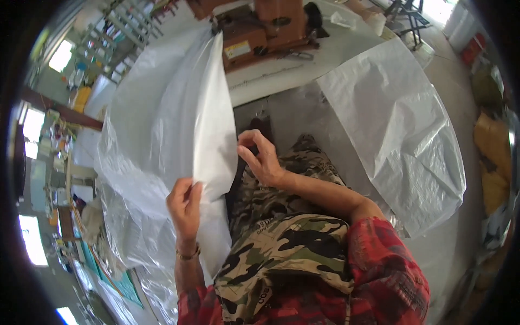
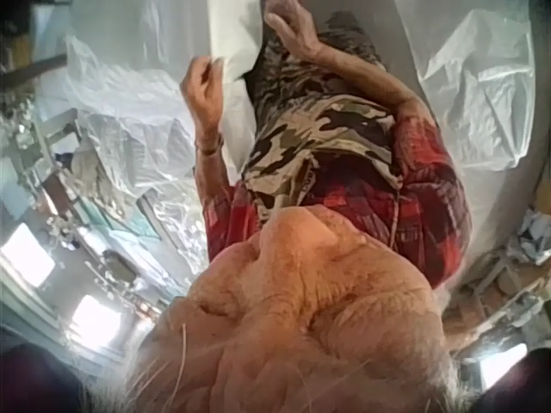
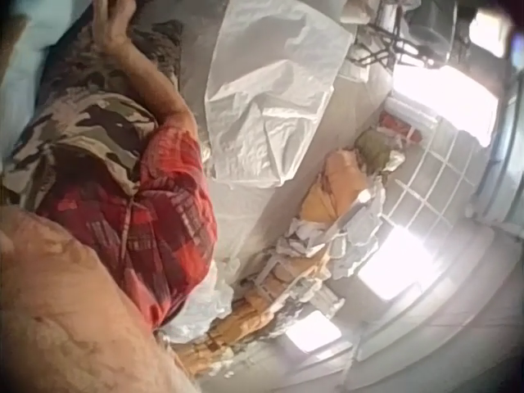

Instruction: The person aligns and feeds the edges of large plastic sheets through a sewing machine to sew them together.

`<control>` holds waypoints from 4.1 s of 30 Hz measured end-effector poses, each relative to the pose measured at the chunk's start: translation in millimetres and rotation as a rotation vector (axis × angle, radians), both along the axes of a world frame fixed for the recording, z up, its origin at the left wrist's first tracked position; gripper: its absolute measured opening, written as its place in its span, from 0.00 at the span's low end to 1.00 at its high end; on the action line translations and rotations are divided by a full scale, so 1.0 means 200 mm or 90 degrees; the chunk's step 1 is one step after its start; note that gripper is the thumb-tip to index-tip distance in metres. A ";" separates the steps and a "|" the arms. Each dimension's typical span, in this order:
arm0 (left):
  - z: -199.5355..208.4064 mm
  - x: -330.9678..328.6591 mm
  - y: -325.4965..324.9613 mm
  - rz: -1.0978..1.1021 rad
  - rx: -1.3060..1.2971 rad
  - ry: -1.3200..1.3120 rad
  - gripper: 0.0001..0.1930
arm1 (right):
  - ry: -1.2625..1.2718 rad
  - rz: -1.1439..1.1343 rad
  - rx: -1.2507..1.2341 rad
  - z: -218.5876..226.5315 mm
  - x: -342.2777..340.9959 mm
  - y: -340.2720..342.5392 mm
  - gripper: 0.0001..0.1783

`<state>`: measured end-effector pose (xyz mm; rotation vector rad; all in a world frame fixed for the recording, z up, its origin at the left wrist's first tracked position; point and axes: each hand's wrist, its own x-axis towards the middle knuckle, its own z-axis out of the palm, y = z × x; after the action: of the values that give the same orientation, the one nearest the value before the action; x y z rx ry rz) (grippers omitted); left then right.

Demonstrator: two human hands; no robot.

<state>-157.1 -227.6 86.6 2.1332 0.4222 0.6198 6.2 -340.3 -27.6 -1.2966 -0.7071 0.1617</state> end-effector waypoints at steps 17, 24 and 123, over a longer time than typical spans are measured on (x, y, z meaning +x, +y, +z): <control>-0.15 0.03 0.07 -0.133 0.447 0.087 0.02 | -0.439 0.277 -0.175 -0.40 -0.21 0.75 0.17; -0.53 0.08 -0.07 0.106 0.200 0.005 0.03 | -0.507 0.389 -0.582 -0.06 0.47 0.34 0.11; -0.47 0.42 -0.02 -0.137 0.510 0.035 0.08 | -0.057 -0.013 -0.129 0.20 0.87 0.50 0.19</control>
<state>-73.0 -231.5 -6.7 2.9059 -0.0596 0.6731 181.2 -240.1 12.3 -1.5115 -0.7678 0.1629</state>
